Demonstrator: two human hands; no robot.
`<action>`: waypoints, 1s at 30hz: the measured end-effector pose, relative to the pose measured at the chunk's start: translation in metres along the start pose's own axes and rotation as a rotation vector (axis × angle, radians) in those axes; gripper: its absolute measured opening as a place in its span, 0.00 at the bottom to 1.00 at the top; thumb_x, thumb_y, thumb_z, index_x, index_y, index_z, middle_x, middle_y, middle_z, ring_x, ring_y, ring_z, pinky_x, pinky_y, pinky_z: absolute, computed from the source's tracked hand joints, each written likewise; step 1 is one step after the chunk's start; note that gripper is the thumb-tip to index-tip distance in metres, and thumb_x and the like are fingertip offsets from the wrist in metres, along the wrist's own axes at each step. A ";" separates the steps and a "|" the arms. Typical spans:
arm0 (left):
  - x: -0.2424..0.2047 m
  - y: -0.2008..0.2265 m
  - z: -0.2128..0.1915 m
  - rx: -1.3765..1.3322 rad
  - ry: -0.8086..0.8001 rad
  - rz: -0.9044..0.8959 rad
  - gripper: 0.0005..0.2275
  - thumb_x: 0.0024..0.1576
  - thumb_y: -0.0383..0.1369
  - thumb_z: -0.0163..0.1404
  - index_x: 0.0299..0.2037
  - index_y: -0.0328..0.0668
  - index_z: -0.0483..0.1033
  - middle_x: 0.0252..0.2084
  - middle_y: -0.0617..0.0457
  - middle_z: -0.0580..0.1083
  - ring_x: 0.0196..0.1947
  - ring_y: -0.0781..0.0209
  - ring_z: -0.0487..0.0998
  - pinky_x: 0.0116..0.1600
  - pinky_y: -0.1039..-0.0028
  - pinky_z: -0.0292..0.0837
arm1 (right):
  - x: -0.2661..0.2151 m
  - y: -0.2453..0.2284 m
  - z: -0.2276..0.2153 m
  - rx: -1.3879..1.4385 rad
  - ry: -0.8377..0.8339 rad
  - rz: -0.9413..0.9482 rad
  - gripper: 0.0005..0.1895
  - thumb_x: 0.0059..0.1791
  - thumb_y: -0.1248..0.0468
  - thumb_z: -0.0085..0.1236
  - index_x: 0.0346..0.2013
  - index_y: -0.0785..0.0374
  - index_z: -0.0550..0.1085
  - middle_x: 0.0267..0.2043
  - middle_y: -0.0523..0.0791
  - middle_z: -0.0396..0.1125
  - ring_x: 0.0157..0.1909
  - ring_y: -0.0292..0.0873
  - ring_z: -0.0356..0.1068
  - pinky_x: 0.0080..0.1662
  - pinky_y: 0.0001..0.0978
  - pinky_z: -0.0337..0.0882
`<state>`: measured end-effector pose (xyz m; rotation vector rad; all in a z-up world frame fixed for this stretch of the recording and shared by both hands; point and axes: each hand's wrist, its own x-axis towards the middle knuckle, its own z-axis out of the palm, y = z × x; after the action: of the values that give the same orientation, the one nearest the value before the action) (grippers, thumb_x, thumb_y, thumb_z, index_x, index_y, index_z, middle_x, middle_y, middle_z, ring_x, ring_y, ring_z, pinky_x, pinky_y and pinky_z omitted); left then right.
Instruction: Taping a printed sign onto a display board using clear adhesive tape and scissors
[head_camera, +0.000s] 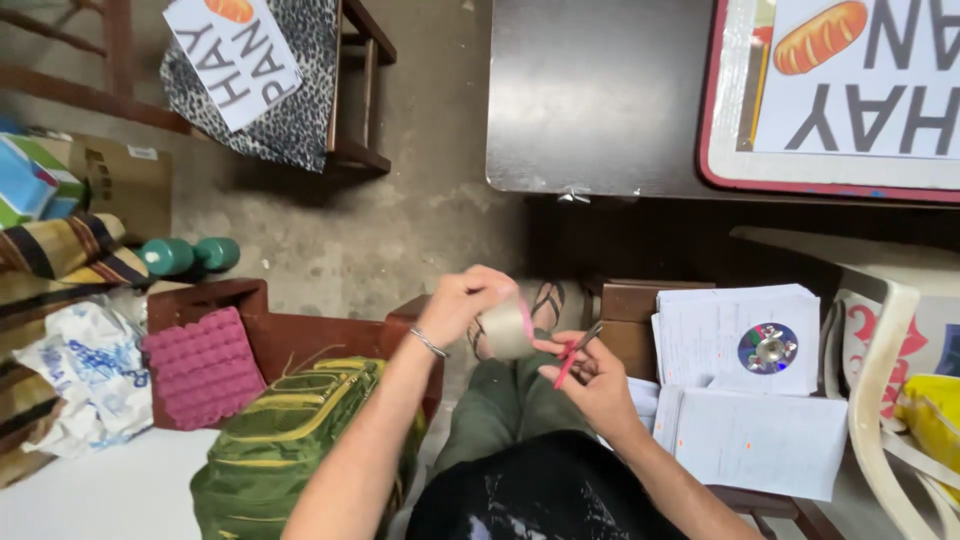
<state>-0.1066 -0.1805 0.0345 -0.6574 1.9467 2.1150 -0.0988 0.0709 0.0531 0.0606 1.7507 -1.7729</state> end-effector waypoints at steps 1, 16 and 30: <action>0.004 0.003 -0.013 0.007 -0.004 0.003 0.06 0.53 0.31 0.61 0.39 0.42 0.87 0.45 0.47 0.82 0.50 0.56 0.79 0.59 0.66 0.71 | 0.000 0.004 0.001 0.006 0.003 -0.005 0.27 0.40 0.69 0.74 0.53 0.62 0.74 0.45 0.49 0.81 0.42 0.32 0.75 0.50 0.27 0.75; 0.068 0.065 -0.037 0.472 -0.038 -0.056 0.06 0.52 0.39 0.63 0.36 0.53 0.87 0.42 0.56 0.81 0.45 0.55 0.80 0.55 0.69 0.73 | 0.083 -0.052 0.065 -0.251 -0.039 -0.215 0.20 0.38 0.59 0.78 0.43 0.51 0.80 0.32 0.41 0.80 0.41 0.35 0.78 0.52 0.36 0.74; 0.282 0.103 -0.095 1.351 -0.896 0.138 0.04 0.52 0.37 0.58 0.31 0.63 0.86 0.34 0.56 0.82 0.41 0.46 0.83 0.50 0.60 0.79 | 0.218 -0.014 0.247 0.311 0.577 0.018 0.13 0.45 0.63 0.72 0.42 0.58 0.78 0.37 0.49 0.81 0.43 0.40 0.79 0.52 0.43 0.76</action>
<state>-0.3822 -0.3294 -0.0017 0.5817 2.1494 0.4732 -0.1816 -0.2429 -0.0062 0.7838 1.8088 -2.1404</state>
